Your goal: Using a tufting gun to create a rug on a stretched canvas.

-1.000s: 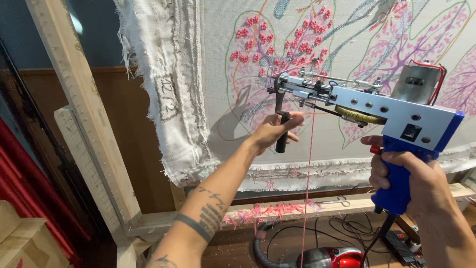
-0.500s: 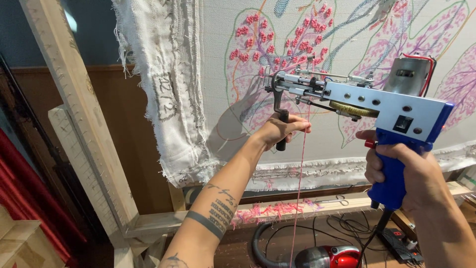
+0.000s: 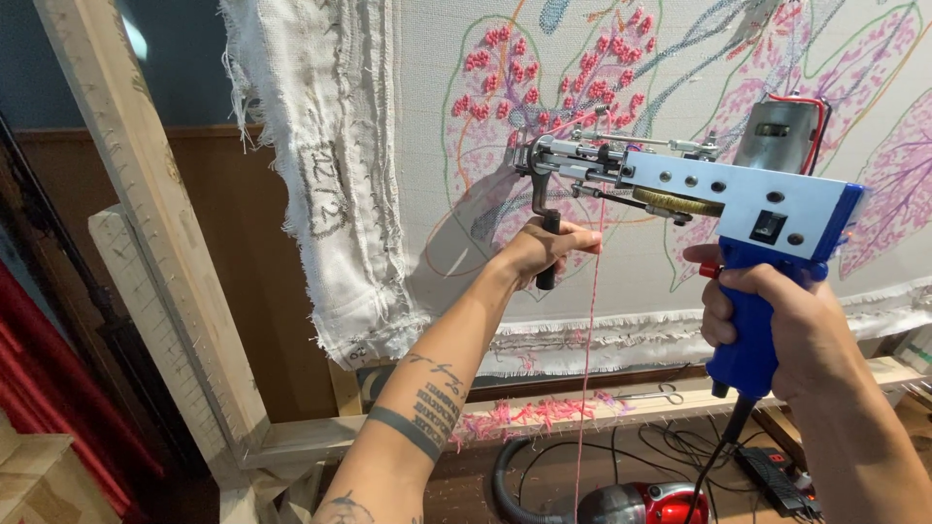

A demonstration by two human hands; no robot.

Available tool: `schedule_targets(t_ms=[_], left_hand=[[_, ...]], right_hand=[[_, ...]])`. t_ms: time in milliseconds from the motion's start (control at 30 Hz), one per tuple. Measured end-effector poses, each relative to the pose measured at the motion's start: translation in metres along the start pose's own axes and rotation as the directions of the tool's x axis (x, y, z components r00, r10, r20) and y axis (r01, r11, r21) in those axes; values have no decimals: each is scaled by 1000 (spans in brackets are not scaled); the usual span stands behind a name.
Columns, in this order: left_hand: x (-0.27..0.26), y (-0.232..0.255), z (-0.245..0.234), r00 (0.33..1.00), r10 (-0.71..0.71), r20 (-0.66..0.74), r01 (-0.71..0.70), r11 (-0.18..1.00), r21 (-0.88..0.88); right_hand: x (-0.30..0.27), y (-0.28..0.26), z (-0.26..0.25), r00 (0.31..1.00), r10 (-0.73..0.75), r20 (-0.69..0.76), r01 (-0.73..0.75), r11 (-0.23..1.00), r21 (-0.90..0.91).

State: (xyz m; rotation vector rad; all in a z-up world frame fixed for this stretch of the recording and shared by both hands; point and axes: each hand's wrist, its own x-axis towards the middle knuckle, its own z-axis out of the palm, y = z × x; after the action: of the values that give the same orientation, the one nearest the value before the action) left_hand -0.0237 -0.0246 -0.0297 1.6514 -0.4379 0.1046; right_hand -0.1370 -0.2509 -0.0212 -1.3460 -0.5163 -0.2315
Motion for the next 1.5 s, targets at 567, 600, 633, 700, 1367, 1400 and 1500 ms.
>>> schedule_targets(t_ms=[567, 600, 633, 700, 1367, 1400, 1500], left_hand=[[24, -3, -25, 956, -148, -252, 138, 989, -60], [25, -3, -27, 953, -156, -261, 151, 988, -38], [26, -4, -29, 949, -163, -270, 165, 986, -17], [30, -7, -33, 958, -128, -256, 130, 991, -11], [8, 11, -21, 932, 33, 360, 60, 968, -244], [8, 12, -16, 923, 78, 377, 22, 967, -255], [3, 11, -5, 920, 114, 375, -23, 971, -240]], right_hand=[[18, 9, 52, 998, 48, -38, -48, 999, -14], [18, 9, 54, 997, 52, -54, -52, 999, -5], [18, 9, 57, 996, 55, -71, -55, 998, 5], [20, 9, 59, 995, 59, -81, -58, 998, 13], [5, 0, -9, 999, 34, 3, -34, 999, 1], [3, -2, -15, 1000, 11, 16, -11, 999, -33], [-5, -2, -27, 998, -41, 41, 43, 998, -56]])
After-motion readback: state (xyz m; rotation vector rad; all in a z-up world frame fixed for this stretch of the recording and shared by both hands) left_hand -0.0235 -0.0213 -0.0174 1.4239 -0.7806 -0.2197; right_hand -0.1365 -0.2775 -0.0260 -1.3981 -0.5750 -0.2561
